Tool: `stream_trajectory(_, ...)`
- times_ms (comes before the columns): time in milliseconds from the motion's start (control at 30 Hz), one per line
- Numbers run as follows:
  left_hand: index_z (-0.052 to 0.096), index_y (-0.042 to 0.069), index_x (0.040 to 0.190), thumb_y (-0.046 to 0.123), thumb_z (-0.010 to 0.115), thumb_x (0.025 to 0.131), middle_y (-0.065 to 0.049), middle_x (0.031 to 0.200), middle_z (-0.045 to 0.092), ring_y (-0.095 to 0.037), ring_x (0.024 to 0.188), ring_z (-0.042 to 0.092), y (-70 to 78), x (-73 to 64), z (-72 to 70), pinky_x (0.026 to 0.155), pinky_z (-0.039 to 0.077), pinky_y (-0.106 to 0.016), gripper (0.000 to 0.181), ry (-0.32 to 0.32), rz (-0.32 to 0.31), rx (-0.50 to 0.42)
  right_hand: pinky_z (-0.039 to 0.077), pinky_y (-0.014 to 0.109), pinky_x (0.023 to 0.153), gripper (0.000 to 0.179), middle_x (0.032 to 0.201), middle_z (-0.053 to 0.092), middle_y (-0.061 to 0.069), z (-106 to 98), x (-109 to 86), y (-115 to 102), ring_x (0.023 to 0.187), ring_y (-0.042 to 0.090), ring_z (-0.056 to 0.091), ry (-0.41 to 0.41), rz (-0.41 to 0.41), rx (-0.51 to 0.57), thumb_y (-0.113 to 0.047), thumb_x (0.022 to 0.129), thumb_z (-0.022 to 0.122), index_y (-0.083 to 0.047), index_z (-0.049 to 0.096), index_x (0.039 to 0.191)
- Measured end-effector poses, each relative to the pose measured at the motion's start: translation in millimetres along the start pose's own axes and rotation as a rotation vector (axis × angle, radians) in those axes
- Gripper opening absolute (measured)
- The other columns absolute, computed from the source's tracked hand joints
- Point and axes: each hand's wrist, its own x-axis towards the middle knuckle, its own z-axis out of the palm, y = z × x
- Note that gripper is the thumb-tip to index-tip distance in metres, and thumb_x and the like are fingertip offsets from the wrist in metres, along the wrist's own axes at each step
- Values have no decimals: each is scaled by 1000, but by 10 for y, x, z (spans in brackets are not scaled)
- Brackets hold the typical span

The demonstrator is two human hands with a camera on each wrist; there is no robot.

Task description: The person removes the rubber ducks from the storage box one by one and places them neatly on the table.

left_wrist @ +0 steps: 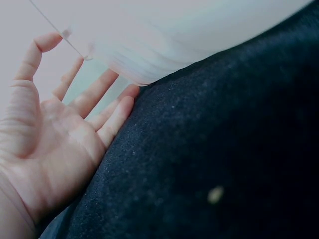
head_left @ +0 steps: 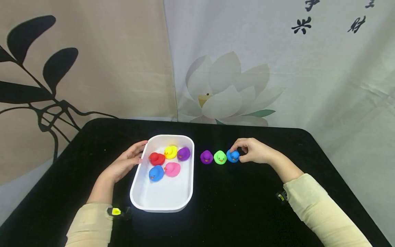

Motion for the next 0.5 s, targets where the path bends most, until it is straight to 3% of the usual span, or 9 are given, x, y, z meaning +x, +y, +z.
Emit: stream_trajectory(500,26,14,149,14,64,86,-13,150,29,-40,131,35,-7,7,1,103,29,-57,73,-3,-5,-3,44,37,77,31,108,59,-2,32,16,155,92,23,48,-44,28,-16,0,79,67,-12,68,108)
